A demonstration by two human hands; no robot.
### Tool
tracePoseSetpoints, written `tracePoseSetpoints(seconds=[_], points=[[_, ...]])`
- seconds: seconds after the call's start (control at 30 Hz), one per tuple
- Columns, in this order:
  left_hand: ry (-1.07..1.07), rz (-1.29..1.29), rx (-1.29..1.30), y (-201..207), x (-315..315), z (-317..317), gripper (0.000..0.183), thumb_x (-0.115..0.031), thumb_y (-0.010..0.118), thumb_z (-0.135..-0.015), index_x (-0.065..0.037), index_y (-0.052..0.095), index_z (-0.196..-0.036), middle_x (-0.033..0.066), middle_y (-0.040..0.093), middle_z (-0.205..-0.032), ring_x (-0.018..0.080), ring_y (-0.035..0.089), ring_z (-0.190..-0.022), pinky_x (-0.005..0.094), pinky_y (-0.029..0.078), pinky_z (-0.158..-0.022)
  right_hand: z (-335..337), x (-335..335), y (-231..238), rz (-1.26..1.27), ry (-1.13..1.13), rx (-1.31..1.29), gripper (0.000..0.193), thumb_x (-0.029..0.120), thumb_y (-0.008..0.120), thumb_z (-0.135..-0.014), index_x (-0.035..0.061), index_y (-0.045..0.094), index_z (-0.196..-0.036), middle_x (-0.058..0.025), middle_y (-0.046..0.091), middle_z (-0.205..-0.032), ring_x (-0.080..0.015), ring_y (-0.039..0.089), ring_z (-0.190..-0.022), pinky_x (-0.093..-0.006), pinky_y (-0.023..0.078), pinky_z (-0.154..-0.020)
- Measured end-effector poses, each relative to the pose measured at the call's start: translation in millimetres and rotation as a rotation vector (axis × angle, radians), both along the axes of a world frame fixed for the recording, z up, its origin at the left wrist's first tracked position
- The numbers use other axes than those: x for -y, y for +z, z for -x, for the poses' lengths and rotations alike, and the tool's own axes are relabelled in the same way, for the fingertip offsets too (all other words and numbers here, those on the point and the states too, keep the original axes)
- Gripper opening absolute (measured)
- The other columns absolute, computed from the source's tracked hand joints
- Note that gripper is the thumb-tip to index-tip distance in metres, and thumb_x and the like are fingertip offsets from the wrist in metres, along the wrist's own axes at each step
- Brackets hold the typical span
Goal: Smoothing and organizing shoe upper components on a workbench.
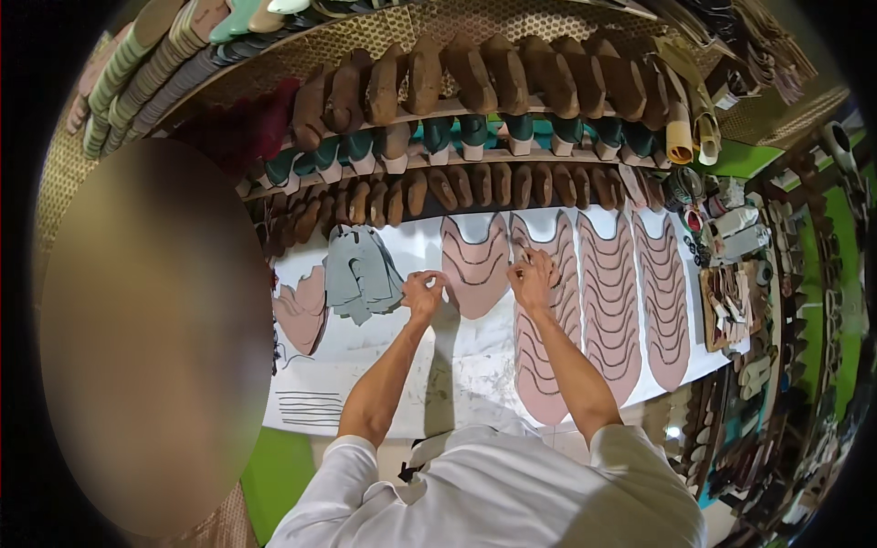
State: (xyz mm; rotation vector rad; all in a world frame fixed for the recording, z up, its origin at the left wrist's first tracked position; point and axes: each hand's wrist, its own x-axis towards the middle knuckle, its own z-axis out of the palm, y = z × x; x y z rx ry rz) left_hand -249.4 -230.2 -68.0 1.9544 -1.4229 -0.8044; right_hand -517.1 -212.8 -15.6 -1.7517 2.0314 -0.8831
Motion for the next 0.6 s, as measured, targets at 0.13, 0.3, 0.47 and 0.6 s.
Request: tracePoseSetpoints(seconds=[0.13, 0.3, 0.47, 0.6], points=[[-0.018, -0.065, 0.057, 0, 14, 13, 0.028, -0.05, 0.074, -0.086, -0.027, 0.083, -0.1, 0.0086, 0.064, -0.126, 0.0368, 0.048, -0.126, 0.0629, 0.036, -0.1, 10, 14, -12, 0.0, -0.003, 0.002, 0.015, 0.023, 0.075, -0.085, 0.0104, 0.082, -0.088, -0.0135, 0.058, -0.144, -0.0385, 0.039, -0.143, -0.0587, 0.019, -0.118], [0.016, -0.121, 0.134, 6, 17, 18, 0.028, -0.049, 0.074, -0.086, -0.028, 0.084, -0.102, 0.0087, 0.062, -0.13, 0.0367, 0.046, -0.129, 0.0623, 0.034, -0.101, 7, 25, -7, -0.049, 0.033, -0.01, 0.015, 0.023, 0.077, -0.086, 0.01, 0.082, -0.09, -0.0141, 0.058, -0.144, -0.0377, 0.038, -0.144, -0.06, 0.018, -0.117], [0.045, -0.177, 0.233, 15, 18, 20, 0.027, -0.047, 0.074, -0.085, -0.027, 0.083, -0.101, 0.0098, 0.06, -0.132, 0.0362, 0.045, -0.13, 0.0613, 0.034, -0.101, 4, 27, 0, -0.117, 0.027, -0.095, 0.019, 0.023, 0.077, -0.089, 0.0083, 0.081, -0.1, -0.0138, 0.054, -0.147, -0.0368, 0.036, -0.146, -0.0649, 0.014, -0.118], [0.002, -0.061, 0.263, 30, 15, 31, 0.028, -0.039, 0.075, -0.085, -0.022, 0.079, -0.107, 0.0115, 0.057, -0.132, 0.0358, 0.045, -0.128, 0.0588, 0.033, -0.099, 3, 21, -2, 0.05, -0.003, -0.191, 0.028, 0.025, 0.078, -0.09, 0.0076, 0.078, -0.112, -0.0136, 0.051, -0.15, -0.0371, 0.036, -0.147, -0.0674, 0.013, -0.119]])
